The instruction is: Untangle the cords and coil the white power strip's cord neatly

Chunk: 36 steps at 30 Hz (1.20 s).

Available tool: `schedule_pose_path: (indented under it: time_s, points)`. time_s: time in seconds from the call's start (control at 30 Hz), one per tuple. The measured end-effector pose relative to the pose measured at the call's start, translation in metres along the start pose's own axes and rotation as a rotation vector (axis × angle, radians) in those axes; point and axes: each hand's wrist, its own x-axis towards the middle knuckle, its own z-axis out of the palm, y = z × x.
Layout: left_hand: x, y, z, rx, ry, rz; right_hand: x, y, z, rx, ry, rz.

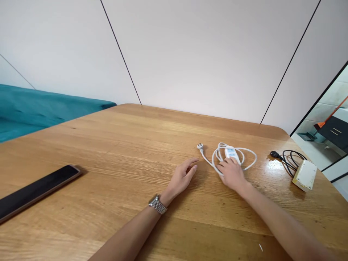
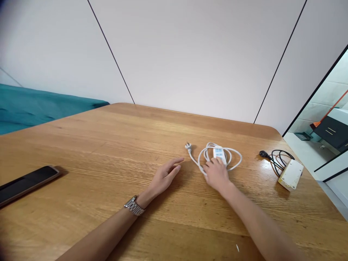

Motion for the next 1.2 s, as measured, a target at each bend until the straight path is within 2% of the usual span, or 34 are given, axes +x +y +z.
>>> schedule_pose_path:
  time_s: [0.13, 0.2, 0.23, 0.3, 0.37, 0.47, 0.57, 0.63, 0.7, 0.83, 0.93, 1.0, 1.07, 1.13, 1.2]
  points:
    - [-0.001, 0.003, 0.001, 0.041, -0.013, 0.009, 0.007, 0.077, 0.008, 0.005, 0.069, -0.056]
    - [-0.001, 0.006, 0.001, 0.063, -0.029, 0.014, 0.009, 0.117, 0.006, 0.011, 0.044, -0.1]
    - [-0.001, 0.008, 0.001, 0.075, -0.037, 0.021, 0.011, 0.136, 0.003, -0.003, 0.009, -0.075]
    - [-0.001, 0.011, 0.001, 0.094, -0.054, 0.043, 0.012, 0.171, -0.004, -0.097, -0.04, 0.085]
    - [-0.002, 0.013, 0.001, 0.104, -0.063, 0.064, 0.01, 0.199, -0.01, -0.153, -0.024, 0.22]
    - [-0.002, 0.012, 0.001, 0.112, -0.063, 0.074, -0.001, 0.218, -0.009, -0.203, 0.035, 0.47]
    - [-0.001, 0.011, 0.001, 0.126, -0.059, 0.072, -0.023, 0.203, 0.001, -0.17, 0.226, 0.586]
    - [0.0, 0.012, 0.0, 0.131, -0.064, 0.073, -0.042, 0.177, 0.009, -0.105, 0.383, 0.595]
    - [0.0, 0.014, -0.001, 0.132, -0.076, 0.071, -0.061, 0.141, 0.016, 0.012, 0.478, 0.533]
    - [0.001, 0.021, -0.002, 0.179, -0.117, 0.058, -0.095, 0.066, 0.018, 0.38, 0.454, 0.419]
    - [0.001, 0.025, 0.0, 0.26, -0.165, 0.033, -0.108, 0.025, 0.014, 0.486, 0.359, 0.364]
    - [0.002, 0.029, 0.002, 0.334, -0.242, 0.004, -0.11, 0.013, 0.012, 0.45, 0.288, 0.322]
    - [0.004, 0.034, 0.004, 0.416, -0.341, -0.037, -0.106, 0.011, 0.012, 0.402, 0.246, 0.319]
    - [0.007, 0.041, 0.008, 0.49, -0.415, -0.086, -0.1, 0.019, 0.014, 0.366, 0.253, 0.354]
    - [0.012, 0.047, 0.012, 0.557, -0.424, -0.141, -0.092, 0.034, 0.016, 0.314, 0.282, 0.407]
